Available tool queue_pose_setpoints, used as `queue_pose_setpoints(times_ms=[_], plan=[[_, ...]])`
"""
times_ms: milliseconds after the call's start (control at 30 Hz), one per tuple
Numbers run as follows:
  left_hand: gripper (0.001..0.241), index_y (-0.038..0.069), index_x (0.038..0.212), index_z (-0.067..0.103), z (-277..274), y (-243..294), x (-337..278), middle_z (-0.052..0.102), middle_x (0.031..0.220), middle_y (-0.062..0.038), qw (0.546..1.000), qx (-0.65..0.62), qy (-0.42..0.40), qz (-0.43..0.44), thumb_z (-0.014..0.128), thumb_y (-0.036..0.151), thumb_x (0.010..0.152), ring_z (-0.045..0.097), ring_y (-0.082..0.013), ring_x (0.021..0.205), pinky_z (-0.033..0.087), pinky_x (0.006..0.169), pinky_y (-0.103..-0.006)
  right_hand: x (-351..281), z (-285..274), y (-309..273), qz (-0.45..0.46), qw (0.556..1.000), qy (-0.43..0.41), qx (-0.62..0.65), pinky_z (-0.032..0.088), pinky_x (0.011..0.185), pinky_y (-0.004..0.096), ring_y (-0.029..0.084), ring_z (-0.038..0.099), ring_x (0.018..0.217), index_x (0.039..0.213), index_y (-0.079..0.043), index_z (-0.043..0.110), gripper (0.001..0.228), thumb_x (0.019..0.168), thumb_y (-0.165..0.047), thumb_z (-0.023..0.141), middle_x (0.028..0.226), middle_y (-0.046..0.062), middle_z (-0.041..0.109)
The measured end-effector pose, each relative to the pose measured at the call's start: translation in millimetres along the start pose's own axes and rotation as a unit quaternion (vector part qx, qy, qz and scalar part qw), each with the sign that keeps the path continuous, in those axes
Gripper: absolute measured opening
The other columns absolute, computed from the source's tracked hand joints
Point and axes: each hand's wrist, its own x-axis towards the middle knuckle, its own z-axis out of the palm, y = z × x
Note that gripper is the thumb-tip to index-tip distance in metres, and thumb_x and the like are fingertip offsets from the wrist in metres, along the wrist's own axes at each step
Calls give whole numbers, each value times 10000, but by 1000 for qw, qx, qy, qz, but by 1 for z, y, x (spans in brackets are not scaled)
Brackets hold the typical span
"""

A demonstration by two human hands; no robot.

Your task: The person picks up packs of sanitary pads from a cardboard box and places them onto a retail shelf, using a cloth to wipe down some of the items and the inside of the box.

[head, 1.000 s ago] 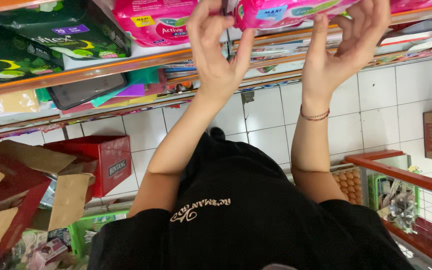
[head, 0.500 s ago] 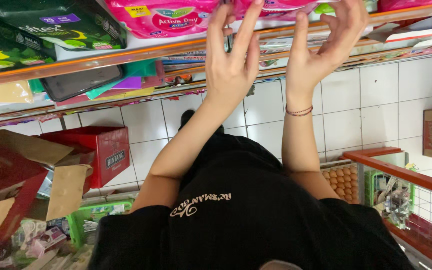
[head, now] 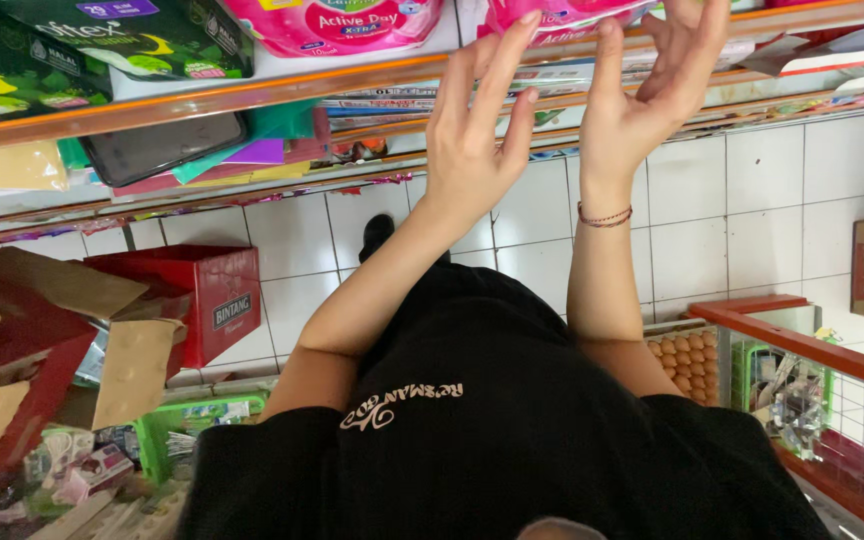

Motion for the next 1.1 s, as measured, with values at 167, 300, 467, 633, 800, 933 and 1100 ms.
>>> queue_pose_setpoints(times_ms=[167,300,467,633,800,933,1100], plan=[[568,239,1554,466,-5,-7,8,592,1198,-59,1000,12,-13,-2,676,19,1075,672,-193,1024,564,887,-324,8,-5,-6,-55,995,-14,-84,531,1033,323,204,635,1257,1584,-127,389,690,1082,31,836,1440,61,504],[565,245,1562,480,-8,-8,13,559,1219,-48,999,29,-20,-6,681,20,1084,665,-163,962,562,855,-327,7,-8,-6,-56,987,-28,-146,530,1083,333,224,607,1312,1579,-126,446,616,1112,-14,833,1504,61,435],[578,220,1504,439,-11,-7,10,327,1492,-202,999,25,-9,30,656,9,1012,633,-168,917,556,840,-339,1,-6,2,-68,979,-14,-190,531,1060,306,331,399,1416,1569,-90,417,580,1124,-62,787,1640,158,206],[629,192,1593,370,-12,-15,6,261,1653,-122,995,69,-67,34,670,39,1062,674,-153,985,587,903,-299,0,-3,5,-108,956,-92,-257,414,1184,388,278,446,1426,1621,-108,369,642,1100,-80,743,1630,113,205],[653,145,1589,359,-7,-19,6,242,1653,-151,993,84,-71,39,678,56,1027,668,-165,942,582,877,-312,-1,-2,-3,-79,960,-110,-247,443,1165,392,275,447,1405,1593,-93,362,663,1051,-110,742,1613,132,221],[656,148,1576,375,-3,-17,9,257,1638,-154,992,102,-62,33,696,75,1009,657,-160,900,577,866,-316,3,2,-8,-83,965,-109,-225,459,1132,360,279,429,1432,1602,-108,362,674,1048,-109,747,1634,120,189],[659,151,1576,383,-9,-18,11,279,1641,-139,992,103,-69,36,749,122,1029,653,-164,887,567,864,-323,6,3,-9,-83,976,-91,-179,391,1201,400,291,398,1439,1603,-120,364,662,1087,-157,778,1659,122,117]])
